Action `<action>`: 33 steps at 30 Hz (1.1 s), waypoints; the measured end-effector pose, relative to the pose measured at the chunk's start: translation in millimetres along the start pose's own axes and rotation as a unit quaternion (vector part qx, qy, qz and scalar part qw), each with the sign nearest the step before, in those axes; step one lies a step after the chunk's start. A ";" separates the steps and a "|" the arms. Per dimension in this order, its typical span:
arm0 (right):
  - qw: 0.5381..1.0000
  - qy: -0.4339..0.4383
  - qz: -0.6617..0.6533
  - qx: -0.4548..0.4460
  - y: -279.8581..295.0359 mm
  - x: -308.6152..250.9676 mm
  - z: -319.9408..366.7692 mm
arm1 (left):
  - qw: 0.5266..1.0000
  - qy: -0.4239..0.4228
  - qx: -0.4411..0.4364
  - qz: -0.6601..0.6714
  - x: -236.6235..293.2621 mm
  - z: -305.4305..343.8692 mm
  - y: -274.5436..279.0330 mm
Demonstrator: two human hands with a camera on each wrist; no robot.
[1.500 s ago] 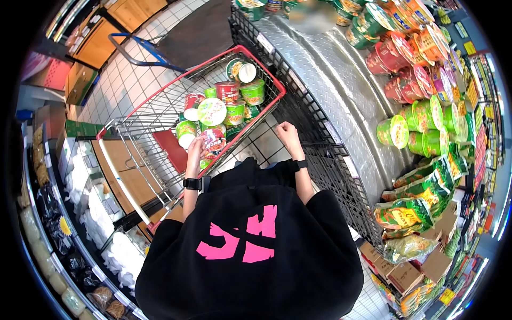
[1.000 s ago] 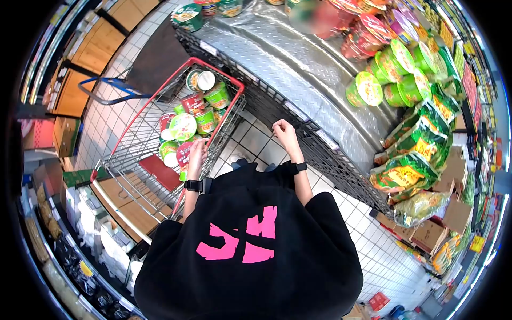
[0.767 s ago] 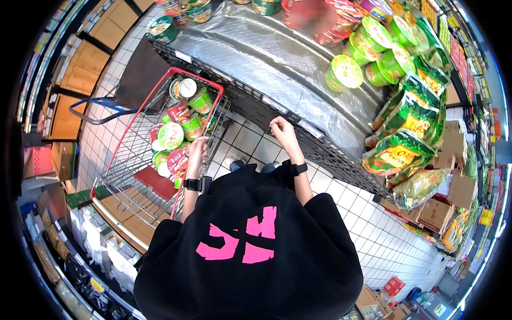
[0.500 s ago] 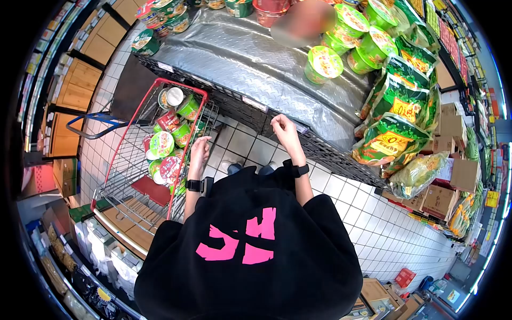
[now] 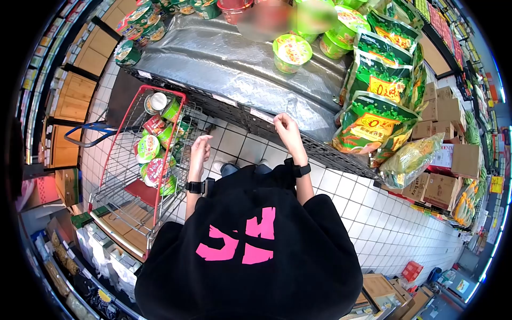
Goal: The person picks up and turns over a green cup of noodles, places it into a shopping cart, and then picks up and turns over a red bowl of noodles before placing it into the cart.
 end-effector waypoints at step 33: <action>0.991 -0.037 -0.010 0.131 112.5 21.0 36.8 | 0.996 -0.029 -0.079 -0.043 49.1 -28.3 -112.6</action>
Point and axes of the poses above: each hand's wrist, its own z-axis away from the middle knuckle, its own y-axis out of the back of the hand, x = y × z, the point moved 3 cm from there along -z, towards the middle knuckle, and after that the axes turned 4 degrees about y, right-handed, at the moved point
